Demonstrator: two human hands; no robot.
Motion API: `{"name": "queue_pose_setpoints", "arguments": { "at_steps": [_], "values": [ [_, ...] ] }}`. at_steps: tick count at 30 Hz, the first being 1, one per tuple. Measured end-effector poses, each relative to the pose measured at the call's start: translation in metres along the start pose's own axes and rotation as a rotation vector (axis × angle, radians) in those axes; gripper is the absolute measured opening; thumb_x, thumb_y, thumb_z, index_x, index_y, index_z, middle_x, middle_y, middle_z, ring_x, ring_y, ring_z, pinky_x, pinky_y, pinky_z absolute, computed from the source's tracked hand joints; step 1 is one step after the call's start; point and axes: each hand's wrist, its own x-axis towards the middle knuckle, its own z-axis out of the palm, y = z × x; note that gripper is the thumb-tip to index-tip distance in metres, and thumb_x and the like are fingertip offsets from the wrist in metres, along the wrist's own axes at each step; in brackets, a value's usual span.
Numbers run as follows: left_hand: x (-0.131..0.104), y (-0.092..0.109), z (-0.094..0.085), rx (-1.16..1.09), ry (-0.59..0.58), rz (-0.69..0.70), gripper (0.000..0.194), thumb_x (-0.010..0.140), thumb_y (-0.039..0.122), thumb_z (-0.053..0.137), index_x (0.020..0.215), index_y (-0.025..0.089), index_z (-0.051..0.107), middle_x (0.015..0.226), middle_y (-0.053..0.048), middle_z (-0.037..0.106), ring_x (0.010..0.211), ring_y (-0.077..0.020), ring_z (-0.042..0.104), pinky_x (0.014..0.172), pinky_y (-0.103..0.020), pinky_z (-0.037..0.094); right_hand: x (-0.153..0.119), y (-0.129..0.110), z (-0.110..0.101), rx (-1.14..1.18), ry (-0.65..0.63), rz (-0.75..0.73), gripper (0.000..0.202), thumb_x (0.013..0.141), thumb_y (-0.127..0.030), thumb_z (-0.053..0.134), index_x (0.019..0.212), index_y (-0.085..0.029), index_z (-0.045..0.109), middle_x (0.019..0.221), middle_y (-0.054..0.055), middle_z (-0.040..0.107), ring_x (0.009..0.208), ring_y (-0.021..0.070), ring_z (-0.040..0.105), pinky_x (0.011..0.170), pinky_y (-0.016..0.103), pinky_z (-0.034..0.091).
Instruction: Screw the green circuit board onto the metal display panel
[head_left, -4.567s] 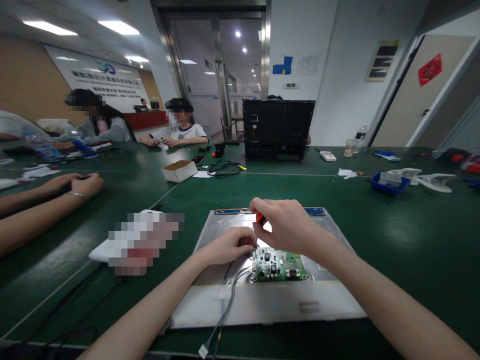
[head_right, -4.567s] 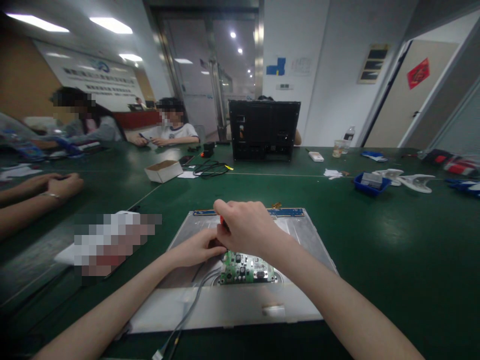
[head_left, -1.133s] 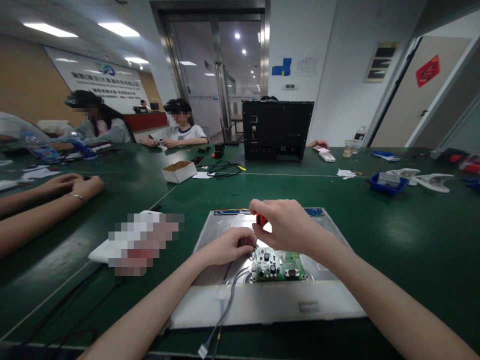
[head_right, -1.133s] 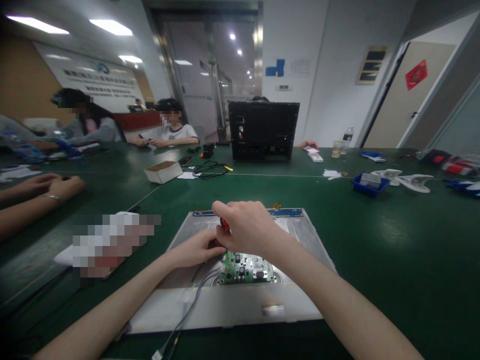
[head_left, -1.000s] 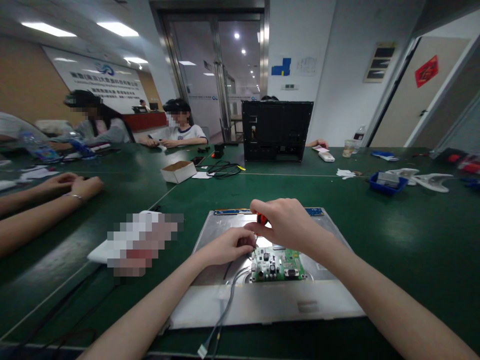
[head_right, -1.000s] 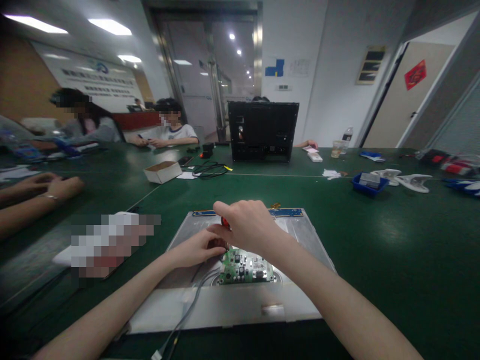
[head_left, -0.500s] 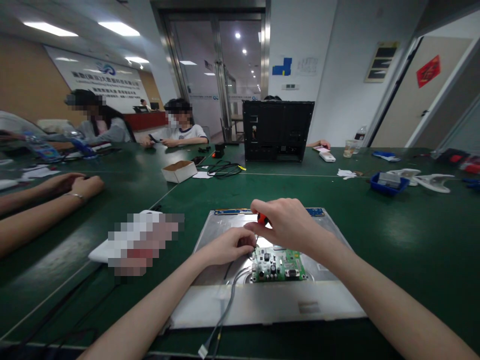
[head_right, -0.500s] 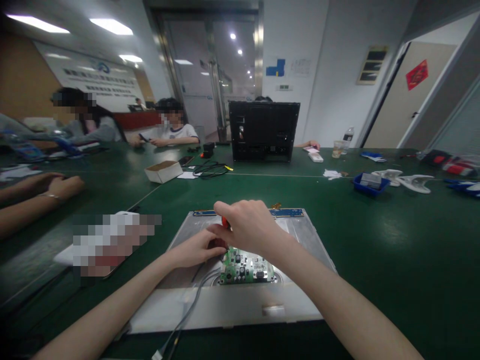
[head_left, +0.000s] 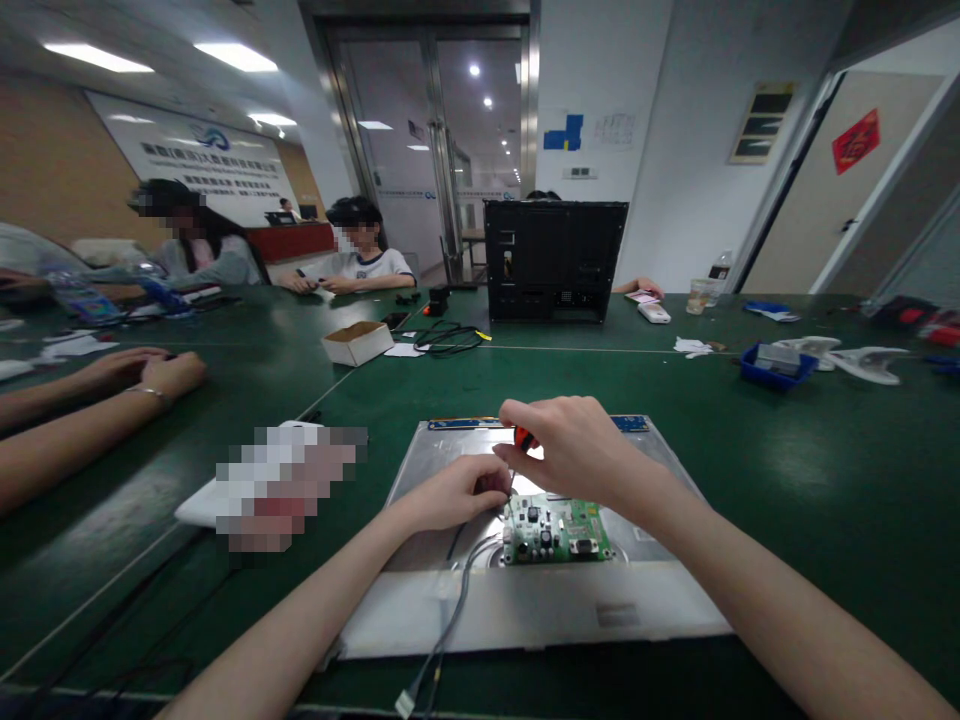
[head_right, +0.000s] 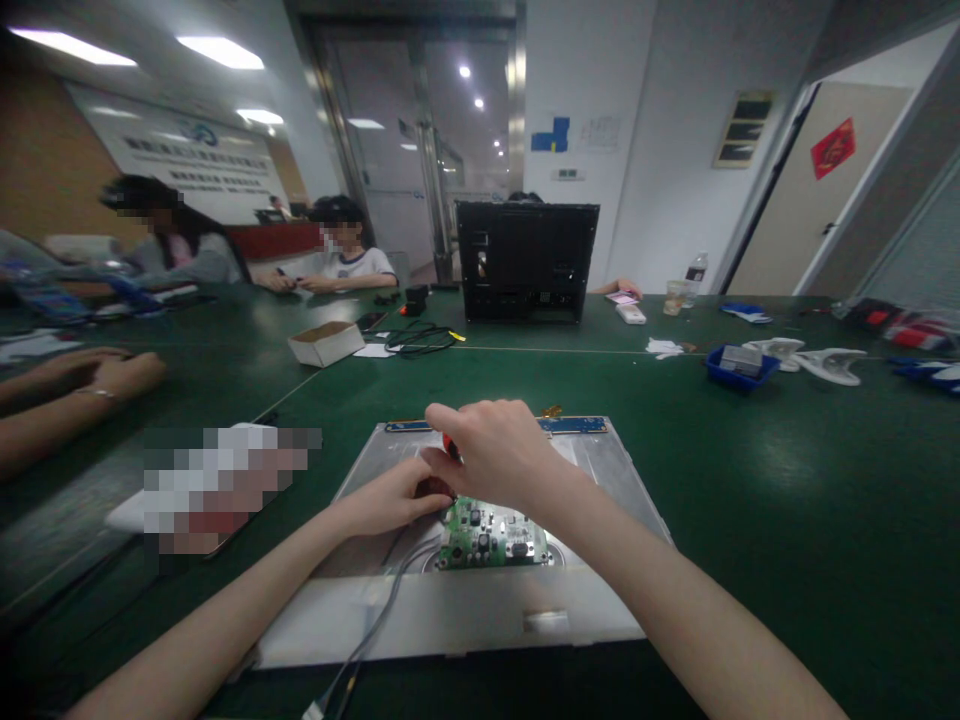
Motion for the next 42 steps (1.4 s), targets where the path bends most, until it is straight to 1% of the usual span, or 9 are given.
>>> {"name": "queue_pose_setpoints", "arguments": {
  "at_steps": [3, 8, 13, 17, 21, 27, 32, 39, 42],
  "values": [
    [0.0002, 0.0016, 0.0004, 0.006, 0.002, 0.000, 0.005, 0.083, 0.022, 0.059, 0.084, 0.018, 0.060, 0.076, 0.000, 0.060, 0.071, -0.0170, 0.055, 0.064, -0.026, 0.042, 0.0019, 0.0019, 0.0021, -0.032, -0.007, 0.020, 0.027, 0.100, -0.045, 0.048, 0.095, -0.022, 0.062, 0.076, 0.002, 0.072, 0.062, 0.0150, 0.056, 0.054, 0.028, 0.017],
    [-0.0009, 0.0037, 0.0000, 0.021, 0.009, 0.003, 0.006, 0.082, 0.022, 0.060, 0.086, 0.018, 0.061, 0.077, 0.000, 0.060, 0.072, -0.0175, 0.055, 0.066, -0.027, 0.042, 0.0015, 0.0004, 0.0032, 0.000, -0.005, 0.018, 0.010, 0.093, -0.029, 0.054, 0.097, -0.021, 0.060, 0.080, 0.000, 0.073, 0.063, 0.0136, 0.056, 0.053, 0.027, 0.019],
    [-0.0011, 0.0005, 0.0002, 0.015, 0.009, -0.002, 0.009, 0.083, 0.023, 0.061, 0.089, 0.017, 0.062, 0.086, -0.002, 0.064, 0.079, -0.0200, 0.058, 0.071, -0.029, 0.045, -0.0005, -0.0016, 0.0029, 0.045, 0.021, -0.019, 0.013, 0.085, -0.022, 0.055, 0.098, -0.020, 0.057, 0.083, -0.001, 0.072, 0.062, 0.0119, 0.054, 0.052, 0.025, 0.020],
    [0.0000, -0.0017, 0.0005, 0.000, -0.003, 0.015, 0.007, 0.083, 0.023, 0.059, 0.089, 0.018, 0.061, 0.083, -0.001, 0.063, 0.076, -0.0187, 0.057, 0.068, -0.028, 0.044, 0.0001, 0.0003, 0.0024, 0.002, 0.026, -0.028, 0.012, 0.093, -0.030, 0.055, 0.097, -0.020, 0.059, 0.081, 0.000, 0.072, 0.061, 0.0124, 0.054, 0.053, 0.026, 0.019],
    [0.0005, -0.0006, 0.0005, 0.002, -0.002, 0.019, 0.004, 0.083, 0.022, 0.059, 0.084, 0.018, 0.060, 0.077, 0.000, 0.059, 0.071, -0.0170, 0.055, 0.065, -0.027, 0.042, 0.0016, 0.0015, 0.0027, -0.051, 0.002, 0.020, 0.024, 0.099, -0.043, 0.052, 0.093, -0.021, 0.061, 0.075, 0.002, 0.072, 0.060, 0.0138, 0.055, 0.053, 0.029, 0.015],
    [-0.0009, 0.0007, 0.0005, 0.015, 0.010, 0.010, 0.007, 0.083, 0.022, 0.060, 0.089, 0.018, 0.062, 0.081, -0.001, 0.061, 0.074, -0.0181, 0.056, 0.067, -0.027, 0.043, 0.0013, -0.0015, 0.0025, -0.019, -0.011, 0.019, 0.009, 0.092, -0.027, 0.055, 0.096, -0.020, 0.059, 0.079, 0.001, 0.073, 0.062, 0.0131, 0.056, 0.053, 0.027, 0.018],
    [-0.0006, -0.0012, 0.0010, 0.019, 0.019, 0.003, 0.006, 0.082, 0.022, 0.061, 0.087, 0.018, 0.061, 0.083, -0.001, 0.063, 0.077, -0.0192, 0.058, 0.070, -0.029, 0.045, -0.0007, -0.0017, 0.0020, 0.039, 0.014, -0.018, 0.016, 0.084, -0.022, 0.057, 0.100, -0.020, 0.056, 0.086, 0.000, 0.073, 0.065, 0.0131, 0.058, 0.053, 0.026, 0.020],
    [-0.0007, 0.0008, 0.0013, -0.026, 0.004, 0.005, 0.006, 0.084, 0.021, 0.059, 0.088, 0.018, 0.062, 0.082, 0.000, 0.064, 0.075, -0.0181, 0.058, 0.068, -0.028, 0.046, -0.0002, 0.0014, 0.0034, -0.028, 0.026, -0.008, 0.021, 0.098, -0.042, 0.054, 0.097, -0.021, 0.060, 0.080, 0.001, 0.074, 0.063, 0.0148, 0.059, 0.053, 0.028, 0.016],
    [-0.0005, 0.0008, 0.0011, 0.004, 0.014, 0.002, 0.007, 0.083, 0.023, 0.060, 0.087, 0.018, 0.062, 0.081, 0.000, 0.062, 0.074, -0.0179, 0.057, 0.067, -0.027, 0.045, 0.0013, 0.0012, 0.0047, -0.039, 0.007, 0.013, 0.018, 0.098, -0.039, 0.053, 0.096, -0.022, 0.061, 0.080, 0.001, 0.075, 0.062, 0.0144, 0.058, 0.053, 0.028, 0.016]
  ]
}}
